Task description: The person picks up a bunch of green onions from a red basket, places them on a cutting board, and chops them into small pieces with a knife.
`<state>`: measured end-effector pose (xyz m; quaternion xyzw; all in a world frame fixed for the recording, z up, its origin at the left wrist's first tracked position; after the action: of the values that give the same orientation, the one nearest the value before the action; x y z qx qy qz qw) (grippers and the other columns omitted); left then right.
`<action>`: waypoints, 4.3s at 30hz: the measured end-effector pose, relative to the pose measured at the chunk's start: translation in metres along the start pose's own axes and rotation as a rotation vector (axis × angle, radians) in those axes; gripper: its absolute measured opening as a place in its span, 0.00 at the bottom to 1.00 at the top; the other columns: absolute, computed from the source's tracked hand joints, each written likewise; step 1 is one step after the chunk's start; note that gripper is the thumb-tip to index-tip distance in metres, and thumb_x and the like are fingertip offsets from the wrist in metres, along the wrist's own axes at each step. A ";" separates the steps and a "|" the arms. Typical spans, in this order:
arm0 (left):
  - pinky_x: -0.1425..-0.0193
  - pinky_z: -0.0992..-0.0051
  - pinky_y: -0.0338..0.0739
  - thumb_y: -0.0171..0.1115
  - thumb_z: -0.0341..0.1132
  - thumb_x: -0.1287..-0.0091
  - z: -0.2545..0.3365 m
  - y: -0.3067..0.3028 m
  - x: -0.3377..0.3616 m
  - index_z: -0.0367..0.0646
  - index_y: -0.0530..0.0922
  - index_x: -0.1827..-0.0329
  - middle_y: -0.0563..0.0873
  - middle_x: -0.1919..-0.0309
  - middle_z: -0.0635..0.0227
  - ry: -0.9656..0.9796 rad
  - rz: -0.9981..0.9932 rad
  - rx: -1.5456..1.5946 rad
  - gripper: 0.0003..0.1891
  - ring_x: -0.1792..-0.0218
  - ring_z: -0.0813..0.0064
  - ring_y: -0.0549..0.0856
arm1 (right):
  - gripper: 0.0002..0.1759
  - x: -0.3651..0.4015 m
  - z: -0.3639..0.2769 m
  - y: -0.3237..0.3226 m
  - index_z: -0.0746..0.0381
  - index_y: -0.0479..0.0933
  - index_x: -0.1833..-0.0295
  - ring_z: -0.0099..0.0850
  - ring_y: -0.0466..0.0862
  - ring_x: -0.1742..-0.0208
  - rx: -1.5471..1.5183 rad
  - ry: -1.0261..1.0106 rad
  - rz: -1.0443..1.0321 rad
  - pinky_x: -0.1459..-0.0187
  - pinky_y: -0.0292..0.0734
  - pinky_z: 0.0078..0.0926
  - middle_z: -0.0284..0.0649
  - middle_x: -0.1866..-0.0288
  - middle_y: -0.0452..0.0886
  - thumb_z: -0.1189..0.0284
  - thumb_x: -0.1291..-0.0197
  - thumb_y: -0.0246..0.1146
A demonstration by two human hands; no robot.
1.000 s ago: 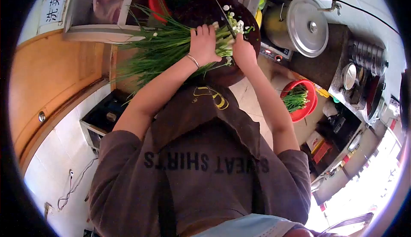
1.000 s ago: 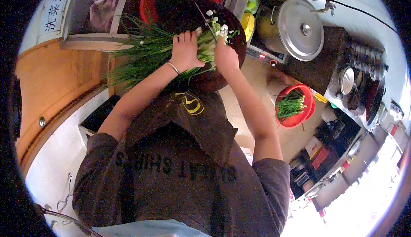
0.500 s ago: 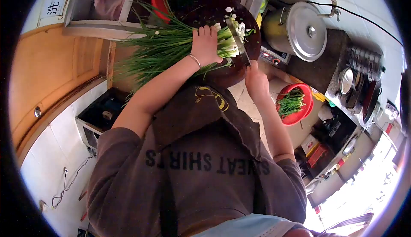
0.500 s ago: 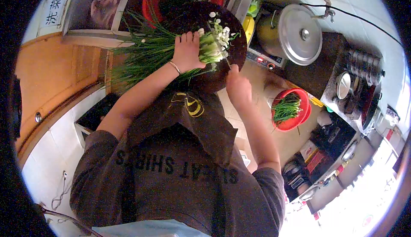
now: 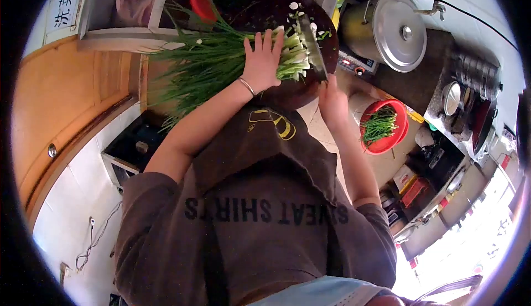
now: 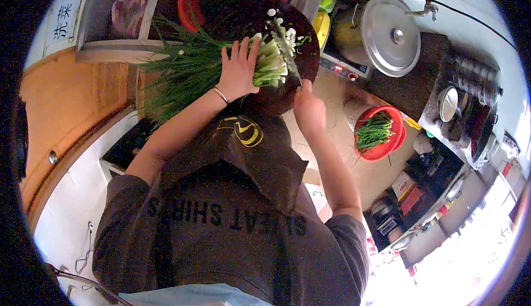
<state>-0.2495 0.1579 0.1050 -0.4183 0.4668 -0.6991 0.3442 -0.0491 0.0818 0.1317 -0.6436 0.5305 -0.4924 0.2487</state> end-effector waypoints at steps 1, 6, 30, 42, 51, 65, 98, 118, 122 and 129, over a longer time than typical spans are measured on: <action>0.32 0.38 0.55 0.81 0.54 0.69 -0.001 0.003 -0.002 0.40 0.48 0.23 0.61 0.30 0.46 -0.002 -0.009 0.001 0.69 0.31 0.44 0.63 | 0.13 0.005 -0.001 -0.007 0.60 0.64 0.45 0.54 0.80 0.76 -0.063 -0.039 0.072 0.74 0.75 0.54 0.52 0.78 0.79 0.69 0.32 0.51; 0.34 0.42 0.60 0.80 0.54 0.68 0.000 0.004 -0.005 0.36 0.55 0.28 0.65 0.32 0.50 -0.015 0.041 -0.017 0.63 0.34 0.51 0.67 | 0.13 0.025 -0.023 -0.029 0.57 0.65 0.45 0.53 0.80 0.78 0.020 -0.091 0.068 0.76 0.75 0.53 0.51 0.79 0.79 0.67 0.31 0.52; 0.39 0.51 0.64 0.79 0.51 0.67 -0.006 0.004 -0.002 0.38 0.63 0.32 0.71 0.40 0.52 -0.046 0.159 0.026 0.55 0.43 0.54 0.72 | 0.12 -0.088 -0.039 -0.006 0.65 0.65 0.52 0.59 0.80 0.67 -0.068 -0.203 0.060 0.66 0.74 0.55 0.60 0.72 0.79 0.68 0.33 0.52; 0.39 0.54 0.64 0.79 0.52 0.65 -0.004 0.003 -0.005 0.38 0.64 0.32 0.71 0.41 0.52 -0.051 0.112 -0.006 0.54 0.43 0.55 0.71 | 0.09 -0.012 -0.001 0.004 0.61 0.62 0.51 0.60 0.81 0.68 0.040 0.008 -0.195 0.66 0.74 0.59 0.60 0.72 0.80 0.69 0.32 0.48; 0.40 0.53 0.64 0.78 0.51 0.65 -0.006 0.002 -0.003 0.37 0.64 0.33 0.70 0.41 0.50 -0.049 0.167 0.040 0.53 0.43 0.55 0.71 | 0.08 -0.068 -0.023 -0.002 0.62 0.63 0.52 0.59 0.80 0.69 -0.017 -0.103 0.005 0.68 0.75 0.57 0.59 0.72 0.80 0.69 0.32 0.50; 0.38 0.54 0.63 0.78 0.51 0.64 -0.003 -0.007 -0.005 0.36 0.63 0.31 0.68 0.39 0.51 -0.057 0.043 0.032 0.55 0.41 0.56 0.69 | 0.07 -0.019 -0.005 -0.002 0.62 0.61 0.55 0.60 0.82 0.69 0.048 -0.009 -0.192 0.67 0.75 0.58 0.59 0.73 0.80 0.74 0.36 0.50; 0.40 0.55 0.63 0.76 0.53 0.63 -0.007 0.002 -0.006 0.37 0.62 0.31 0.69 0.40 0.52 -0.052 0.134 0.046 0.55 0.41 0.55 0.69 | 0.12 0.009 -0.006 -0.011 0.58 0.63 0.46 0.57 0.80 0.75 0.104 0.025 -0.074 0.72 0.75 0.56 0.54 0.78 0.79 0.68 0.33 0.52; 0.39 0.53 0.62 0.78 0.52 0.63 -0.002 0.003 -0.010 0.38 0.63 0.32 0.69 0.39 0.51 -0.067 0.088 0.005 0.54 0.40 0.55 0.69 | 0.07 -0.041 -0.017 0.022 0.61 0.63 0.55 0.53 0.83 0.70 0.084 -0.084 -0.042 0.71 0.78 0.51 0.54 0.72 0.81 0.73 0.36 0.52; 0.38 0.52 0.62 0.78 0.53 0.64 -0.001 0.005 -0.010 0.37 0.63 0.32 0.70 0.39 0.50 -0.075 0.080 0.000 0.54 0.39 0.55 0.69 | 0.09 -0.071 -0.031 0.025 0.62 0.64 0.52 0.55 0.84 0.67 0.093 -0.038 -0.120 0.67 0.79 0.52 0.54 0.69 0.83 0.76 0.38 0.50; 0.40 0.51 0.65 0.78 0.52 0.65 -0.003 0.004 -0.003 0.37 0.63 0.32 0.71 0.41 0.50 -0.056 0.138 0.020 0.55 0.41 0.53 0.71 | 0.10 -0.098 -0.027 0.024 0.64 0.64 0.52 0.60 0.81 0.66 -0.110 -0.115 -0.023 0.62 0.77 0.55 0.59 0.69 0.81 0.69 0.33 0.49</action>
<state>-0.2509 0.1600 0.1000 -0.4009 0.4776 -0.6665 0.4087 -0.0794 0.1705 0.0861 -0.6896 0.5343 -0.4273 0.2374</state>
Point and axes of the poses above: each hand's wrist, its own x-axis away from the middle knuckle, its own y-axis out of the palm, z = x × y, the point moved 2 cm from there along -x, towards the middle knuckle
